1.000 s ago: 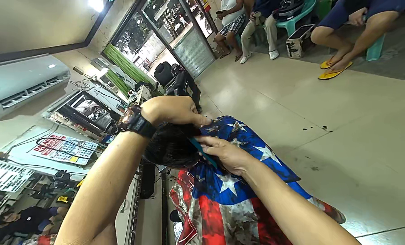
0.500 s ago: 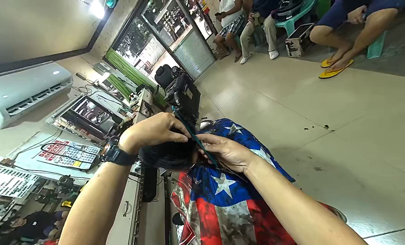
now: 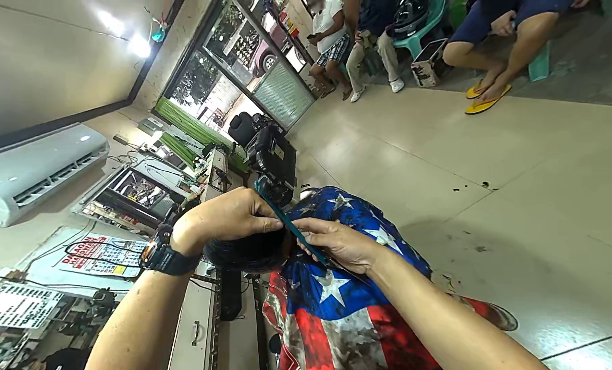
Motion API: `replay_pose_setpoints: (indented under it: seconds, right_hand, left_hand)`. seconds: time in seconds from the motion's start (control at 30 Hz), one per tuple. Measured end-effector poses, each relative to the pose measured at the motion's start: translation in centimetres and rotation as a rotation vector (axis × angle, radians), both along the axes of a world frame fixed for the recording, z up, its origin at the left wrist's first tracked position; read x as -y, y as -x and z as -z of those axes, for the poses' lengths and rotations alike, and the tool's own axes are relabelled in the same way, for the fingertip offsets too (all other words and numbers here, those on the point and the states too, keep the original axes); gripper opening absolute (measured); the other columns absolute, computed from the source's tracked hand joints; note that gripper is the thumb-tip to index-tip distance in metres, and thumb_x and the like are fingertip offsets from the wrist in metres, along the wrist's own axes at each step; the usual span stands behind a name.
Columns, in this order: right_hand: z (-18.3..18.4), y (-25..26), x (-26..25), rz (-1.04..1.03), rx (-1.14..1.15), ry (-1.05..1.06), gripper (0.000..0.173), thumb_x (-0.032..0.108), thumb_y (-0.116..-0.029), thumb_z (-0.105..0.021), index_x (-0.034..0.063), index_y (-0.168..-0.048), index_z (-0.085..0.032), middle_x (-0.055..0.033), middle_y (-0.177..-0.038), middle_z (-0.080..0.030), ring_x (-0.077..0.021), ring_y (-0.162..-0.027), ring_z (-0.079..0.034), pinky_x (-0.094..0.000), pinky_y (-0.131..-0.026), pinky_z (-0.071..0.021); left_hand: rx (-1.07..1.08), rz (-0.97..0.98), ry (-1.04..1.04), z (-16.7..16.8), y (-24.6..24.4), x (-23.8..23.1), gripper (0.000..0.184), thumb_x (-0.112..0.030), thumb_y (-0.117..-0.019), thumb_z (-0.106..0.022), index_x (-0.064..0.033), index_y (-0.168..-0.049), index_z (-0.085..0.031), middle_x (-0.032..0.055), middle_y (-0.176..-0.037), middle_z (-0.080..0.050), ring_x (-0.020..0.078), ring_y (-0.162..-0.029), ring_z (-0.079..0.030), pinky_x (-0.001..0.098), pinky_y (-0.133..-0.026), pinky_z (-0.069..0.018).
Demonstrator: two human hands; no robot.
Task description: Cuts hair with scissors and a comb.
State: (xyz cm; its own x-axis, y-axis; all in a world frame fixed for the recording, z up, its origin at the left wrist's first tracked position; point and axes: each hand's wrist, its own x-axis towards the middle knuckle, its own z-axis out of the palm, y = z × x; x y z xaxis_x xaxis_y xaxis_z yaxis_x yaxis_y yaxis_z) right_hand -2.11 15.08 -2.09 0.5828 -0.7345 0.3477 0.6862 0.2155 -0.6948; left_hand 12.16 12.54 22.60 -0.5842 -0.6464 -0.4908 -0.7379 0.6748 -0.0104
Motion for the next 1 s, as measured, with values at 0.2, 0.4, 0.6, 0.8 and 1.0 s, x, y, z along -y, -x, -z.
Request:
replay_pose_setpoints:
  seconds: [0.2, 0.4, 0.6, 0.8, 1.0]
  right_hand:
    - [1.5, 0.5, -0.3, 0.086, 0.235, -0.107, 0.035, 0.014, -0.1044, -0.048, 0.0123, -0.137, -0.059, -0.0029, -0.097, -0.064, -0.0113, -0.082, -0.062, -0.0269, -0.073, -0.0556]
    - [-1.2, 0.1, -3.2, 0.431, -0.267, 0.272, 0.037, 0.015, -0.1066, -0.042, 0.0089, -0.139, -0.061, -0.0053, -0.13, -0.066, -0.008, -0.115, -0.063, -0.0304, -0.101, -0.0512]
    - [1.7, 4.0, -1.6, 0.293, 0.025, -0.248, 0.037, 0.003, -0.097, -0.045, 0.0018, -0.131, -0.059, -0.0114, -0.129, -0.064, -0.0236, -0.117, -0.064, -0.0442, -0.096, -0.0568]
    - [5.2, 6.8, -1.6, 0.282, 0.098, -0.293, 0.019, 0.0, -0.0946, -0.057, 0.0051, -0.108, -0.07, -0.0061, -0.124, -0.067, -0.0168, -0.11, -0.067, -0.0337, -0.093, -0.0589]
    - [5.0, 6.7, -1.9, 0.305, -0.367, 0.222, 0.027, 0.021, -0.1057, -0.051, 0.01, -0.123, -0.068, -0.001, -0.103, -0.073, -0.0106, -0.095, -0.07, -0.029, -0.089, -0.0583]
  left_hand:
    - [0.052, -0.074, 0.026, 0.2, 0.8, -0.8, 0.041, -0.065, -0.0911, -0.062, -0.0316, -0.104, -0.082, -0.0133, -0.095, -0.076, -0.001, -0.093, -0.069, 0.0323, -0.084, -0.0583]
    - [-0.09, -0.214, 0.038, 0.6, 0.3, -1.8, 0.049, -0.064, -0.0974, -0.048, -0.0277, -0.106, -0.079, -0.0114, -0.105, -0.075, 0.002, -0.104, -0.067, 0.0334, -0.095, -0.0545]
    - [-0.065, -0.133, 0.108, 0.9, 0.3, -2.6, 0.045, -0.039, -0.104, -0.036, -0.0285, -0.112, -0.079, -0.0137, -0.114, -0.074, 0.0011, -0.119, -0.062, 0.033, -0.11, -0.0459]
    - [0.027, 0.002, 0.179, 1.0, 1.1, -2.4, 0.043, -0.034, -0.1031, -0.038, -0.0224, -0.109, -0.079, -0.0108, -0.11, -0.075, 0.0027, -0.118, -0.063, 0.0312, -0.113, -0.0422]
    - [0.105, 0.045, 0.201, 1.2, 1.8, -2.2, 0.045, -0.036, -0.1035, -0.037, -0.0217, -0.108, -0.079, -0.0105, -0.111, -0.075, 0.0025, -0.116, -0.063, 0.0316, -0.115, -0.0404]
